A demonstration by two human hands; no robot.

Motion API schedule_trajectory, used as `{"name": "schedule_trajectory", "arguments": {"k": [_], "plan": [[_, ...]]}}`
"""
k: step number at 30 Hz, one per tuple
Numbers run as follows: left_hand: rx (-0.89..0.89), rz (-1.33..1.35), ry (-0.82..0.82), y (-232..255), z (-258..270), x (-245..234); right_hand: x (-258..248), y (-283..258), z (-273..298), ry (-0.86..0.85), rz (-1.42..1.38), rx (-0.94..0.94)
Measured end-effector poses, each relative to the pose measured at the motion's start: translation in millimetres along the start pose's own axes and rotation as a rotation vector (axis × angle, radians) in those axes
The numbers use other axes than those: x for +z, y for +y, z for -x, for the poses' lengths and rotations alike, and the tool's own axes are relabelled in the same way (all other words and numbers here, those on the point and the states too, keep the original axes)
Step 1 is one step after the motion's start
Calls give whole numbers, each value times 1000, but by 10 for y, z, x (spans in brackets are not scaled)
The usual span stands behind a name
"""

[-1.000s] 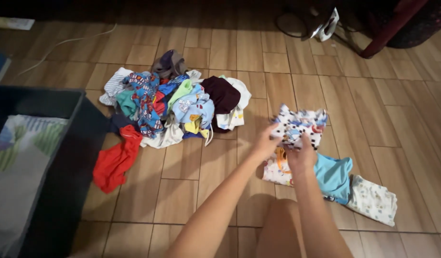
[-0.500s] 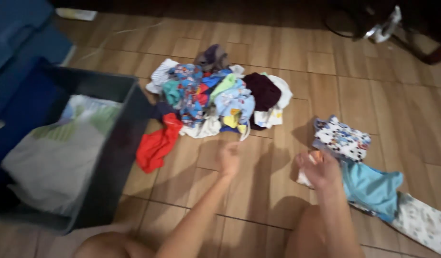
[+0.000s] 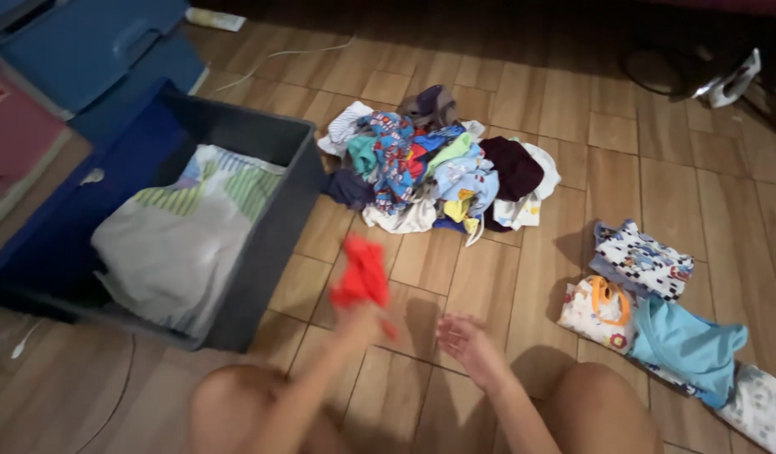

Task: Fold various pieces of baby or children's clothing on the floor and stack them or place them in a bin.

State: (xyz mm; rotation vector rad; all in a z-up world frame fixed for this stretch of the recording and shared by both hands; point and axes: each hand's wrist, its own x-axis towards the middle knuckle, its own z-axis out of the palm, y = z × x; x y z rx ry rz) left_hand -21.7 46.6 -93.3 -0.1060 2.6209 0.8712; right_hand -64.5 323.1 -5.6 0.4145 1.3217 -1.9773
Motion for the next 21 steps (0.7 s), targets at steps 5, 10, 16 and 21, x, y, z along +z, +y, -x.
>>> {"name": "schedule_trajectory", "arguments": {"k": [5,10,16,21], "plan": [[130,344,-171,873,1126,186,-223,605,-301,43,390,-31],[-148,406,324,907,1353,232,-384,1145,-354,-5,920,-601],[78,478,360,640,994,533,338,780,513,28,766,-52],[62,674,168,767,1076,456,146,890,499,-60,840,-649]]}}
